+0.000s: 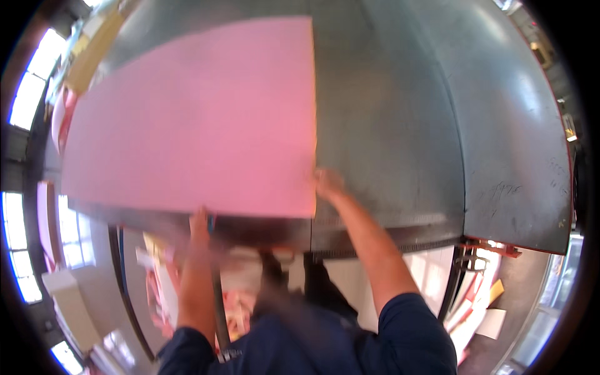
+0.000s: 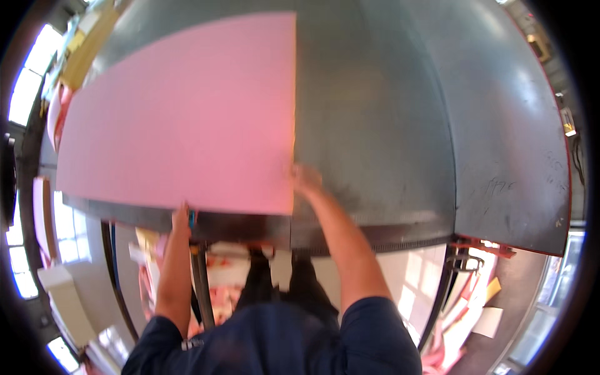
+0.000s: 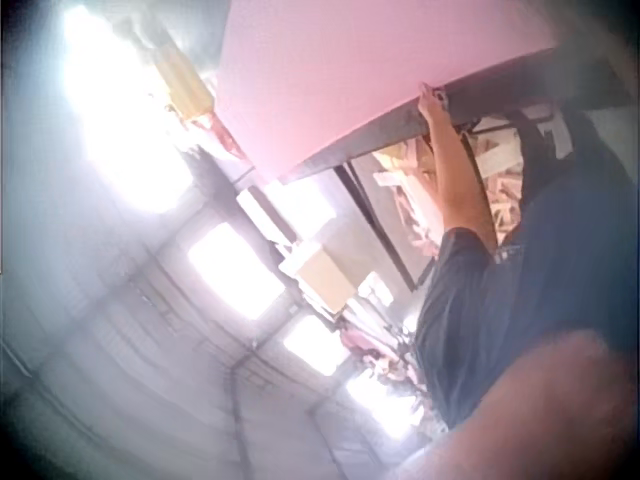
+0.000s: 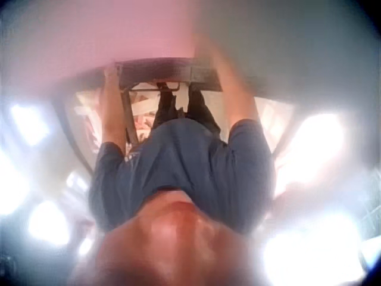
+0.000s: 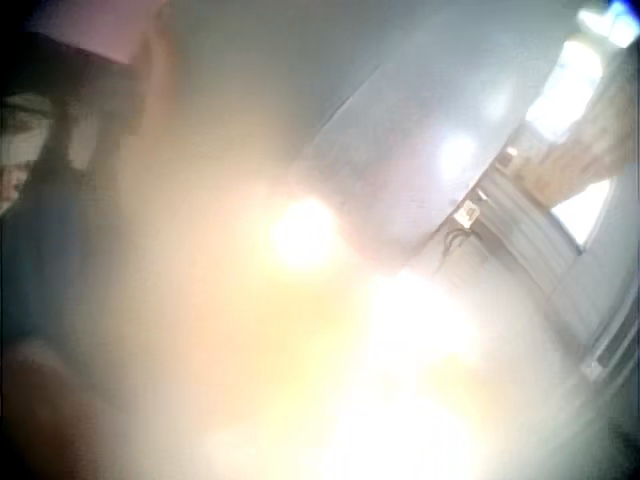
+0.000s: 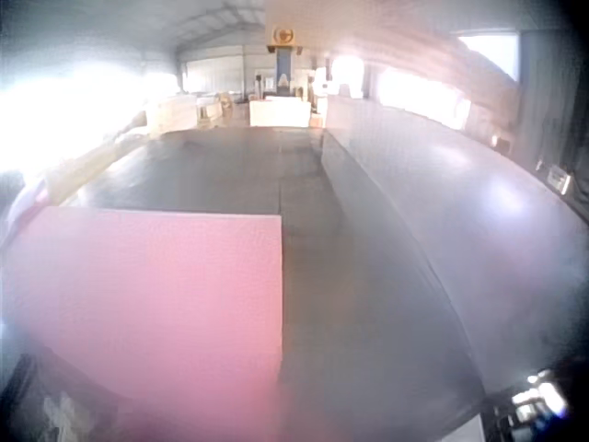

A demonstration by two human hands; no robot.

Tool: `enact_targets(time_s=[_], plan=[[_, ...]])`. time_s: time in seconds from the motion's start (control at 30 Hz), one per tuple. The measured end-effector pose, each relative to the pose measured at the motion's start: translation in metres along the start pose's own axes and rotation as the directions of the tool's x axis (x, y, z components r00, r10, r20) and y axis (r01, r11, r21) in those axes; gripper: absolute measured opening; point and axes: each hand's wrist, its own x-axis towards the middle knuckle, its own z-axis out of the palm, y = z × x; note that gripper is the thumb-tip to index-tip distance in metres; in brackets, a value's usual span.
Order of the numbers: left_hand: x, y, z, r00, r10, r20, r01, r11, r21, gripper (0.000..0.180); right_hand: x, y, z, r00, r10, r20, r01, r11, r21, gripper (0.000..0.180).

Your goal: The person measures and cuts large pink foam sheets on a guillotine-style cutting table. They use a tape measure to mark dimensions, align the foam against the machine's guide, and operate the blade to trim the sheets. Offcuts are discarded into a bin below the table.

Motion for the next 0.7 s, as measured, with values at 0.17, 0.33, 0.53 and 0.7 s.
enact_targets(time_s=[0.17, 0.33, 0.53, 0.7], plan=[[-0.084, 0.07, 0.02, 0.976, -0.186, 0.113, 0.174, 0.979, 0.108, 0.04, -0.01, -0.003, 0.0, 0.996, 0.061, 0.063, -0.055, 0.995, -0.083, 0.054], [-0.075, 0.079, 0.025, 0.978, -0.165, 0.128, 0.156, 0.984, 0.082, 0.036, 0.0, -0.014, -0.006, 0.994, 0.084, 0.065, -0.079, 0.994, -0.07, 0.055], [-0.081, 0.082, 0.03, 0.986, -0.09, 0.141, 0.09, 0.996, 0.007, 0.031, -0.001, -0.01, -0.001, 0.997, 0.065, -0.034, -0.068, 0.991, -0.116, 0.048], [-0.072, 0.066, 0.023, 0.987, -0.085, 0.134, 0.08, 0.996, 0.042, 0.031, -0.008, 0.0, 0.004, 0.997, -0.045, -0.06, 0.04, 0.996, -0.082, 0.049]])
